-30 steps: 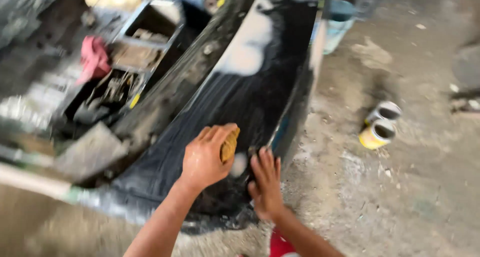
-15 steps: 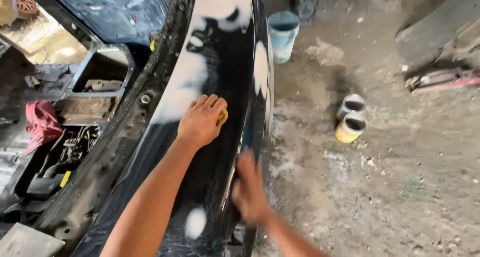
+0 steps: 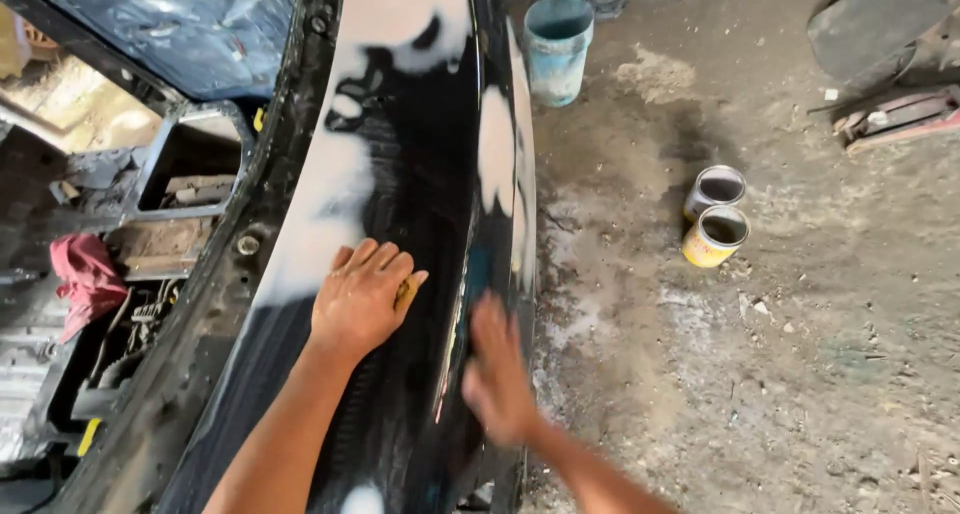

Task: Sanding a car body panel with wet sandpaper to smooth the surface for painting.

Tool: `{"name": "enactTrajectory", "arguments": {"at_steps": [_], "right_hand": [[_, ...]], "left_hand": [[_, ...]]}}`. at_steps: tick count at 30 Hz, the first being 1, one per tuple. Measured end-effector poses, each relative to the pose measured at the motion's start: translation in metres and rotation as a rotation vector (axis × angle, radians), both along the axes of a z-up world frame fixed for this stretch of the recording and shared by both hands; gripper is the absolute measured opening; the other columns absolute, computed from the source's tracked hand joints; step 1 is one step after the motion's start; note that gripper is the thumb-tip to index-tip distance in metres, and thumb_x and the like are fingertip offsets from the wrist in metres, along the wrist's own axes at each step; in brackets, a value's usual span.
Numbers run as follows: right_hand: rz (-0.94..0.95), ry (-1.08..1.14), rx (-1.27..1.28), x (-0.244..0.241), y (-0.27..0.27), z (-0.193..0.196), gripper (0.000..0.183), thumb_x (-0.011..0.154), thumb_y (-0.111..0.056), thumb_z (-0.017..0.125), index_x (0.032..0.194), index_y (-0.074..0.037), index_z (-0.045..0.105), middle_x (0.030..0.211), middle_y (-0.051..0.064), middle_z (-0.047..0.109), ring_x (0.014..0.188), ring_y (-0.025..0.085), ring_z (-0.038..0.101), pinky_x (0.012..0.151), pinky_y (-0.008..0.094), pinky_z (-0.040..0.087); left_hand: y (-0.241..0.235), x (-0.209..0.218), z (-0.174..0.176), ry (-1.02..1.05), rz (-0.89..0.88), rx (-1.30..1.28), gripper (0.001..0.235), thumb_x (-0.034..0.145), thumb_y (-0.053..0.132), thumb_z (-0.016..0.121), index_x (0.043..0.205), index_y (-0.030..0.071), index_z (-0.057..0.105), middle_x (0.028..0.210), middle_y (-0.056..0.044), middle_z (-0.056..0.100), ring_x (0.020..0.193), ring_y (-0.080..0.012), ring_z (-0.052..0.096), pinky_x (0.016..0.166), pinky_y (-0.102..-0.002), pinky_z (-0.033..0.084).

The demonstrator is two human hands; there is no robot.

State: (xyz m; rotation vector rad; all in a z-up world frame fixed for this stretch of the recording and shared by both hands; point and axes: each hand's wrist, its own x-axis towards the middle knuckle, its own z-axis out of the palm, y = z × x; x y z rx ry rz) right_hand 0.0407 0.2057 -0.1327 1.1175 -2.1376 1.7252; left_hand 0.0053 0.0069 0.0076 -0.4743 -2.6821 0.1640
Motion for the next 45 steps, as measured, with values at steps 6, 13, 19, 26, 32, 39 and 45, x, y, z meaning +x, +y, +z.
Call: {"name": "enactTrajectory", "arguments": {"at_steps": [6,13,19,26,32,39,45], "right_hand": [[-0.064,-0.342,-0.01,-0.133,-0.017,0.012,0.062,0.107,-0.044,0.027,0.16,-0.019,0.006,0.169,0.002,0.002,0.156,0.024,-0.005,0.124,0.049,-0.001],[0.025,-0.177,0.088,0.036,0.014,0.018,0.063,0.108,-0.043,0.021,0.158,-0.01,0.0,0.167,0.009,-0.003,0.155,0.027,-0.005,0.126,0.052,-0.005],[-0.032,-0.364,-0.011,-0.133,-0.005,0.034,0.08,0.099,-0.063,0.016,0.158,-0.01,0.006,0.168,0.011,0.002,0.155,0.026,0.0,0.124,0.049,0.002],[-0.038,-0.016,0.014,0.088,0.012,-0.061,0.065,0.109,-0.049,0.025,0.158,-0.006,0.018,0.166,0.013,0.016,0.155,0.032,0.012,0.126,0.057,0.002],[0.0,-0.304,-0.186,-0.197,-0.019,-0.035,0.063,0.109,-0.047,0.03,0.163,-0.019,0.012,0.168,0.011,0.005,0.152,0.038,0.0,0.117,0.066,0.0],[-0.067,0.018,-0.173,0.036,0.011,-0.012,0.064,0.103,-0.038,0.028,0.157,-0.007,0.015,0.166,0.017,0.007,0.152,0.037,0.006,0.12,0.057,0.002],[0.138,-0.017,-0.486,-0.136,-0.018,-0.025,0.063,0.104,-0.02,0.037,0.162,-0.016,0.013,0.168,0.004,0.004,0.154,0.024,0.002,0.124,0.047,-0.003]], "left_hand": [[0.0,0.003,-0.003,0.046,0.044,-0.058,0.035,0.101,0.034,0.057,0.073,0.014,0.062,0.073,0.001,0.057,0.08,-0.0243,0.057,0.068,-0.04,0.048],[0.009,0.002,0.008,0.137,0.038,-0.055,0.034,0.097,0.037,0.064,0.074,0.012,0.058,0.074,-0.002,0.054,0.077,-0.0254,0.058,0.066,-0.039,0.049],[0.012,0.006,0.009,0.11,0.083,-0.042,0.028,0.094,0.035,0.068,0.082,0.011,0.059,0.08,-0.003,0.055,0.081,-0.0256,0.059,0.069,-0.039,0.052],[0.014,0.004,0.011,0.087,0.092,-0.033,0.029,0.095,0.035,0.066,0.083,0.01,0.059,0.08,-0.005,0.056,0.08,-0.0269,0.06,0.069,-0.04,0.053],[0.012,-0.002,0.008,0.244,0.04,0.009,0.031,0.085,0.041,0.066,0.073,0.014,0.056,0.071,-0.002,0.05,0.069,-0.0237,0.058,0.063,-0.036,0.051],[0.011,-0.003,0.007,0.231,0.057,0.001,0.026,0.084,0.038,0.066,0.074,0.016,0.057,0.07,0.0,0.049,0.069,-0.0228,0.057,0.065,-0.036,0.051],[0.013,0.0,0.01,0.206,0.075,0.024,0.027,0.085,0.038,0.066,0.075,0.014,0.058,0.071,-0.002,0.05,0.07,-0.0238,0.058,0.065,-0.038,0.052]]}}
